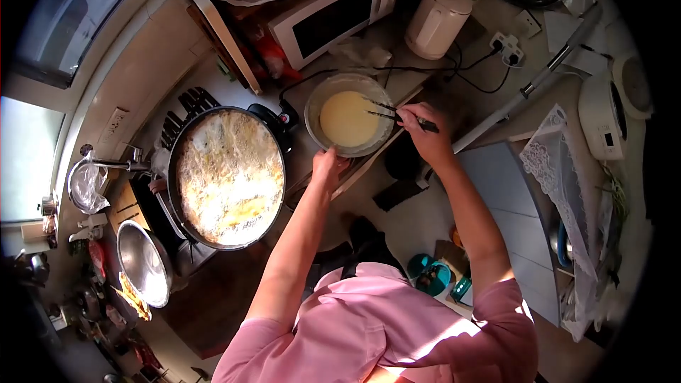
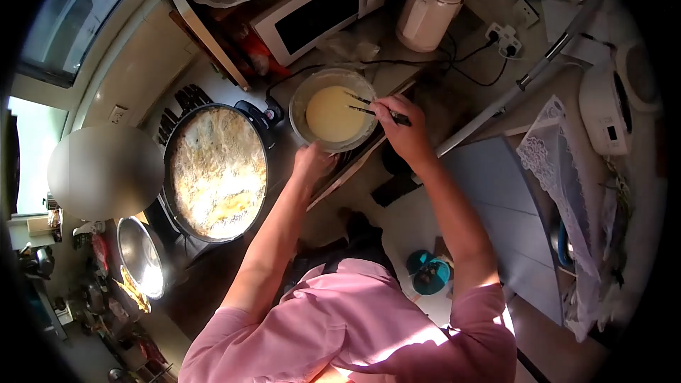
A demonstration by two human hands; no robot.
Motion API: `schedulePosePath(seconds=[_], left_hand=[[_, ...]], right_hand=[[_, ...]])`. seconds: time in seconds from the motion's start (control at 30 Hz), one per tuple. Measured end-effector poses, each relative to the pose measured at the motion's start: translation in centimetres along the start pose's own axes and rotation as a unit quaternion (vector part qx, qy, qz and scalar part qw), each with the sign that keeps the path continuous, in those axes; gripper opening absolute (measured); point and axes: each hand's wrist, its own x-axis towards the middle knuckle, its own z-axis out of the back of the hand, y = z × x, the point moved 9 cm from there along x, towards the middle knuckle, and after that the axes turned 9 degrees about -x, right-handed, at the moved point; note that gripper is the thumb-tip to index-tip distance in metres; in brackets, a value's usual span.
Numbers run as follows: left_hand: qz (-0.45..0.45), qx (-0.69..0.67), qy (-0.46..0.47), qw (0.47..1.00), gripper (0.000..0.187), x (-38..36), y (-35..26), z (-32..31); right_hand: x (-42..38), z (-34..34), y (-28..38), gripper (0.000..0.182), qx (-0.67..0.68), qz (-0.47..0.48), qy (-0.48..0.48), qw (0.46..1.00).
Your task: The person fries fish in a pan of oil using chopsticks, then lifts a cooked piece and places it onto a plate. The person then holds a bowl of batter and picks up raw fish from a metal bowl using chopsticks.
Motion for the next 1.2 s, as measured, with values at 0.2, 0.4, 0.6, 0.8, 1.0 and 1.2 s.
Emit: schedulePosePath(seconds=[0.2,0.4,0.6,0.8,1.0,1.2], left_hand=[[-0.089,0.012,0.026,0.996,0.019,-3.3,-1.2,-1.1],[-0.053,0.105,0.051,0.992,0.019,-14.0,-2.9,0.9],[-0.03,0.064,0.028,0.997,0.02,-24.8,-3.7,9.6],[-0.131,-0.039,-0.073,0.988,0.021,-33.9,-3.3,23.2],[-0.228,-0.119,-0.207,0.944,0.025,-43.9,-3.0,35.8],[-0.275,-0.172,-0.293,0.899,0.025,-50.5,-0.4,45.9]], right_hand=[[-1.5,2.1,4.8,0.015,0.089,0.022,-0.051,0.994],[-4.2,3.7,9.7,0.026,0.076,0.0,0.04,0.996],[-7.7,1.9,15.2,0.034,0.199,0.045,0.045,0.978],[-11.8,-9.1,23.7,0.036,0.259,0.145,0.159,0.942],[-16.9,-19.3,34.5,0.036,0.321,0.225,0.239,0.888],[-25.7,-33.2,40.8,0.021,0.28,0.293,0.365,0.838]])
